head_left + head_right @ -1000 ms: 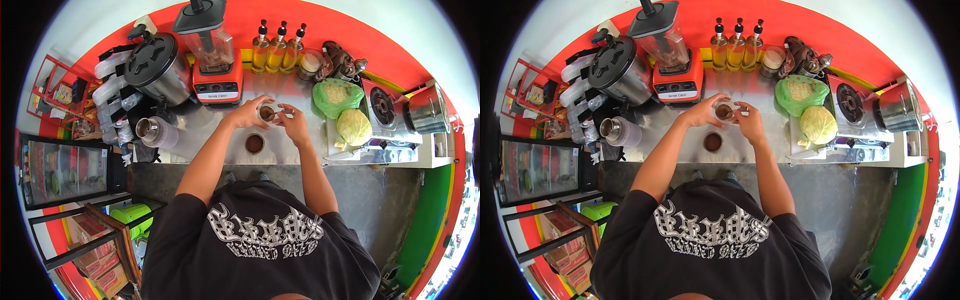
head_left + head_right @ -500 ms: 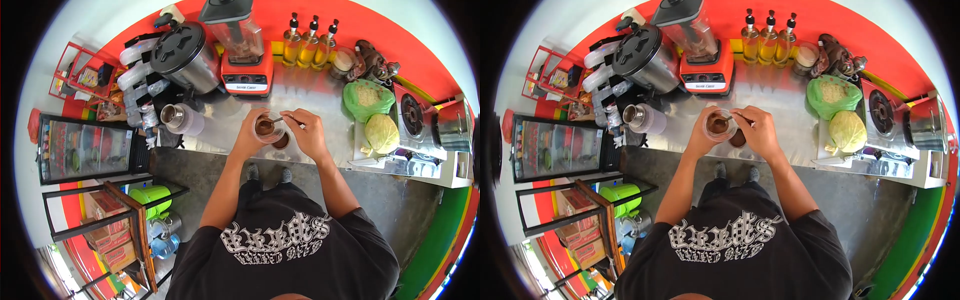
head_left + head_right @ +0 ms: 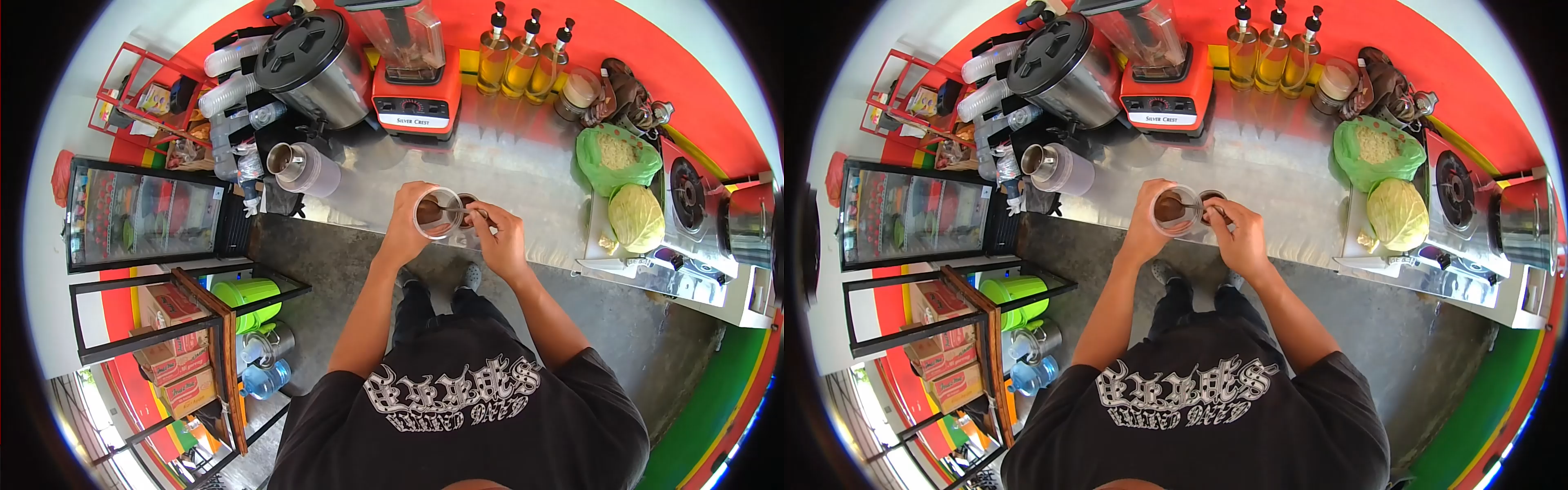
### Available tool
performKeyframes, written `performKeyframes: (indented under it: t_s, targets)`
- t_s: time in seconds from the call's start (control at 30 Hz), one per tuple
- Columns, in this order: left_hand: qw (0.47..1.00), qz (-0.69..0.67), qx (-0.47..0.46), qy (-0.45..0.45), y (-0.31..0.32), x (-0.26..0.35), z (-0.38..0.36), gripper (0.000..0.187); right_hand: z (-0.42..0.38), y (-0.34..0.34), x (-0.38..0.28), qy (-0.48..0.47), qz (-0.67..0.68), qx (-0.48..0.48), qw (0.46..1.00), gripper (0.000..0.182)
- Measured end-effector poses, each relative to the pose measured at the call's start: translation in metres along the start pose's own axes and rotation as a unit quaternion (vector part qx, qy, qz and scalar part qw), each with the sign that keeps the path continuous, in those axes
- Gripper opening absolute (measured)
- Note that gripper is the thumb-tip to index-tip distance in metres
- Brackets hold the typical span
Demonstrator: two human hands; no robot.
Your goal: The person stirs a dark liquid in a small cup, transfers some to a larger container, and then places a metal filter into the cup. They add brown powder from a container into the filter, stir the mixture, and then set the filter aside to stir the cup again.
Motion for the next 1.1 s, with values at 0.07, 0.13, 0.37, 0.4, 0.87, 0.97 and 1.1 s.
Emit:
performKeyframes:
  t_s: [0.07,0.13,0.37,0.4,0.87,0.97,1.1]
  targets:
    - [0.999,0.041,0.005,0.026,0.002,0.002,0.001,0.079,-0.006,-0.001,0.018,0.085,0.042,0.01,0.995,0.019]
    - [0.995,0.082,0.013,0.052,0.003,0.004,0.0,0.079,-0.011,-0.005,0.036,0.163,0.127,0.049,0.977,0.02]
    - [0.991,0.136,-0.012,-0.002,0.007,-0.011,-0.003,0.08,-0.01,-0.025,0.024,0.095,0.153,0.062,0.982,0.02]
    - [0.99,0.141,-0.013,-0.007,0.007,-0.012,-0.003,0.081,-0.01,-0.028,0.014,0.055,0.1,0.043,0.992,0.02]
    - [0.983,0.171,-0.025,-0.063,0.007,-0.029,-0.006,0.083,-0.01,-0.055,0.055,0.12,0.158,0.114,0.973,0.026]
    - [0.982,0.177,-0.034,-0.061,0.012,-0.033,-0.006,0.083,-0.017,-0.068,0.078,0.197,0.25,0.156,0.935,0.025]
    - [0.975,0.211,-0.043,-0.056,0.016,-0.032,-0.005,0.084,-0.029,-0.085,0.098,0.217,0.271,0.191,0.918,0.027]
Point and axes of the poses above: each hand's wrist, its own z-axis towards the middle knuckle, its own y-axis out of the palm, x = y × z, the point moved 8 cm from there along z, towards the middle knuckle, and after that the axes turned 2 degrees about x, right-handed, at the moved point
